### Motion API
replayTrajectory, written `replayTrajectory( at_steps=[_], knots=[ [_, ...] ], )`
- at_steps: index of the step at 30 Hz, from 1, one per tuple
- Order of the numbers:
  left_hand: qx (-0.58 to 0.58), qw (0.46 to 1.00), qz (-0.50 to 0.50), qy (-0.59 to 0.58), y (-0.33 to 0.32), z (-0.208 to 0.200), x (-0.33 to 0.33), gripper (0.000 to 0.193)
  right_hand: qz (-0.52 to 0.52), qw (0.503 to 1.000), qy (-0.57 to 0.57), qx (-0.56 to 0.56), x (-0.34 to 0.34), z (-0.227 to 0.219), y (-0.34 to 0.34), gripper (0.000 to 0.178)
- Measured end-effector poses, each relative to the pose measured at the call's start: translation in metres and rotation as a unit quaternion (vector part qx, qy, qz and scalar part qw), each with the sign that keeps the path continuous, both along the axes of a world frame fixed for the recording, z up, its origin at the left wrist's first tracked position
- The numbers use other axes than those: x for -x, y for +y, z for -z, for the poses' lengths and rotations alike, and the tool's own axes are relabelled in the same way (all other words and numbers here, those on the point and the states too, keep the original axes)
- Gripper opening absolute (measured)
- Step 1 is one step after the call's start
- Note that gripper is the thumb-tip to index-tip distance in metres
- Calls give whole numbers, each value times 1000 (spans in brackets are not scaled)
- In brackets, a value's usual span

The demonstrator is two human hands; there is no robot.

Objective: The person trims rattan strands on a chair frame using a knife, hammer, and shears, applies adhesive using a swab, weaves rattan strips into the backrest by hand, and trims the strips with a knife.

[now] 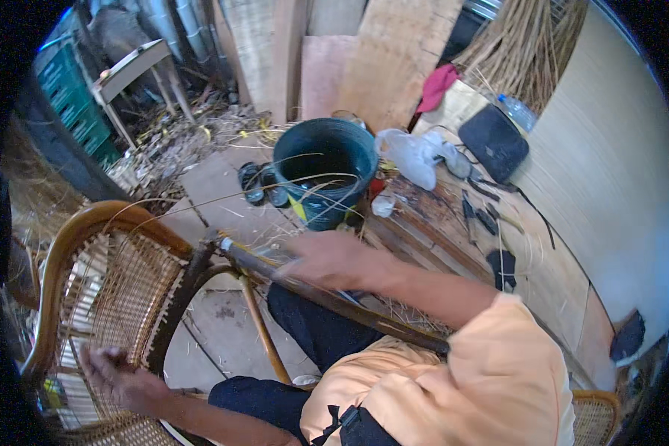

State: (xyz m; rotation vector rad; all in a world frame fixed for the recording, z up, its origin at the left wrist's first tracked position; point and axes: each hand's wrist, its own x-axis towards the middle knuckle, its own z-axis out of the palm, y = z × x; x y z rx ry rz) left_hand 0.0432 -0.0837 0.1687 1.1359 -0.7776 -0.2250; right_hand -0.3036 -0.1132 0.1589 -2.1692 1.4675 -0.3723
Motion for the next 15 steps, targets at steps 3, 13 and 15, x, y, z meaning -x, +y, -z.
replayTrajectory(
  at_steps=[3,13,15],
  knots=[
    [77,993,-10,-87,2,4,-26,36,245,955,80,-145,105,29,33,49],
    [19,998,19,59,-1,22,-61,49,462,827,314,61,242,80,83,74],
    [75,995,65,-17,0,27,-62,46,406,871,189,200,237,75,43,79]
  ],
)
